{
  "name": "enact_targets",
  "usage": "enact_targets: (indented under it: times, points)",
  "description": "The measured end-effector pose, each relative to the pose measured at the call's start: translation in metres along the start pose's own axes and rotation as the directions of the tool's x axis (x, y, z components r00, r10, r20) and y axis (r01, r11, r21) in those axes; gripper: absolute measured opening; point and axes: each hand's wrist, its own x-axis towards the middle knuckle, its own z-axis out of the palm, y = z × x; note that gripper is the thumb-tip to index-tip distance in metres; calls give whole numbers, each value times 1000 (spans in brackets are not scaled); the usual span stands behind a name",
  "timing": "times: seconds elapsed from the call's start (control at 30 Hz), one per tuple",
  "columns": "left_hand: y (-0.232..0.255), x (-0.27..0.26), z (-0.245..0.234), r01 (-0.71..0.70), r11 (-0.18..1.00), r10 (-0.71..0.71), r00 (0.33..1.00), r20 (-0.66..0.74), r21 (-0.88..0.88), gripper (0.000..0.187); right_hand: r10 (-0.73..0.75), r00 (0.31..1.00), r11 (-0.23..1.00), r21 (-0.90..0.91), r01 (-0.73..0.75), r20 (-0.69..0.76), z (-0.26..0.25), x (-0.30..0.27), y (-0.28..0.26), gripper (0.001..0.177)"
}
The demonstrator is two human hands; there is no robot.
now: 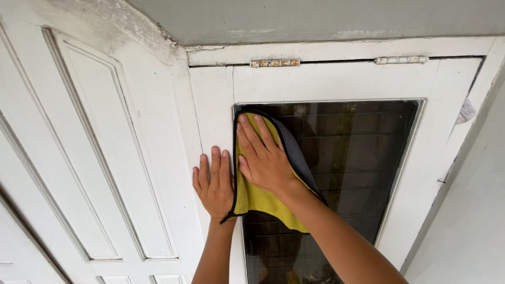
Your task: The person cleans a glass window pane in a white frame with a yellow cloth, wiping the surface and the edges.
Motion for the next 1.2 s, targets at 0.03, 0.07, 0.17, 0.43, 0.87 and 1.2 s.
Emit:
enact_targets:
  times: [0.03, 0.07, 0.17, 0.43, 0.87, 1.2]
  points:
    - [-2, -1, -1, -7, 1000, 7, 1000, 7, -13, 48, -22, 1000, 1000, 16, 22, -1, -2, -1, 3, 70]
    - [-3, -1, -3, -13, 1000, 13, 1000, 13, -25, 49, -47, 999, 998, 34, 47, 25, -5, -4, 9, 70]
    - [-3, 0, -12, -19, 998, 24, 996, 90, -57, 58, -83, 989, 996, 21, 81, 121, -14, -13, 39, 71]
    - [4, 4, -16, 12, 998, -5, 993, 119, -60, 63, 328, 903, 922, -304, -241, 279, -45, -73, 134, 76]
    - [16, 3, -17, 45, 998, -39, 994, 105, -51, 63, 686, 667, 608, -275, -745, -291, 7, -105, 101, 67]
    - [12, 2, -17, 56, 996, -48, 993, 112, -65, 61, 511, 853, 849, -95, -520, -109, 49, -68, -22, 79]
